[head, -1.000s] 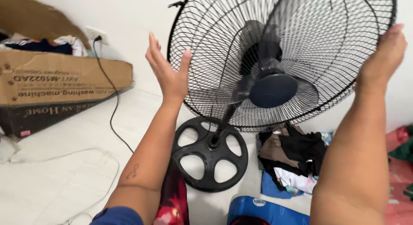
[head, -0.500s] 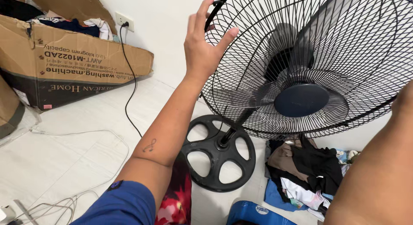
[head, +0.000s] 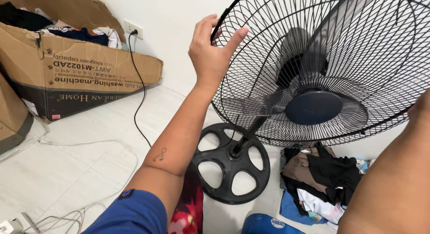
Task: The person attaches the rear guard and blades to the fan motor by hand, secures them with plastic caps, and then places a folded piece of clothing into a closet.
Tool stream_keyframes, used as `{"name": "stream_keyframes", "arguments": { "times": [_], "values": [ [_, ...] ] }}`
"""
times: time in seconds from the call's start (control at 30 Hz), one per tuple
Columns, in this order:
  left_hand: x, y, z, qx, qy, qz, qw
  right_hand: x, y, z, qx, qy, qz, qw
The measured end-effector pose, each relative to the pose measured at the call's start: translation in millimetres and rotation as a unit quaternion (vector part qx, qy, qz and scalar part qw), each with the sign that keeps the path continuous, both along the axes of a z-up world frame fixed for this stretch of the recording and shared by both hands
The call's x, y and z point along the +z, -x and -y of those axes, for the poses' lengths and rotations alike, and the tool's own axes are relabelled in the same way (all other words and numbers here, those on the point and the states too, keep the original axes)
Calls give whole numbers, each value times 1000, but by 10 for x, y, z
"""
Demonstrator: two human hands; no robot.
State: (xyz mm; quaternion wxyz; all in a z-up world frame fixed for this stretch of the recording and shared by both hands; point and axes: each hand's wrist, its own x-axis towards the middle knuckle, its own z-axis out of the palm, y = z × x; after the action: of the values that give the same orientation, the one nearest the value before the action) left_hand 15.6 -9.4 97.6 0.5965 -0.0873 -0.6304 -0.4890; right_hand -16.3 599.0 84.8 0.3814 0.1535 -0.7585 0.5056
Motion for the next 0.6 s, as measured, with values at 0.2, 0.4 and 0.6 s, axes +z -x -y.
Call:
{"name": "stream_keyframes", "arguments": {
  "times": [0.2, 0.4, 0.6],
  "values": [
    [67, -108, 0, -66, 11, -46, 997, -190, -49, -12, -6, 3, 15, 1000],
    [-20, -49, 45, -111, -21, 43, 993, -351, -204, -57, -10, 5, 24, 1000],
    [-683, 429, 165, 12, 34, 116, 993, -616, -389, -55, -16, 8, 52, 998]
  ]
}}
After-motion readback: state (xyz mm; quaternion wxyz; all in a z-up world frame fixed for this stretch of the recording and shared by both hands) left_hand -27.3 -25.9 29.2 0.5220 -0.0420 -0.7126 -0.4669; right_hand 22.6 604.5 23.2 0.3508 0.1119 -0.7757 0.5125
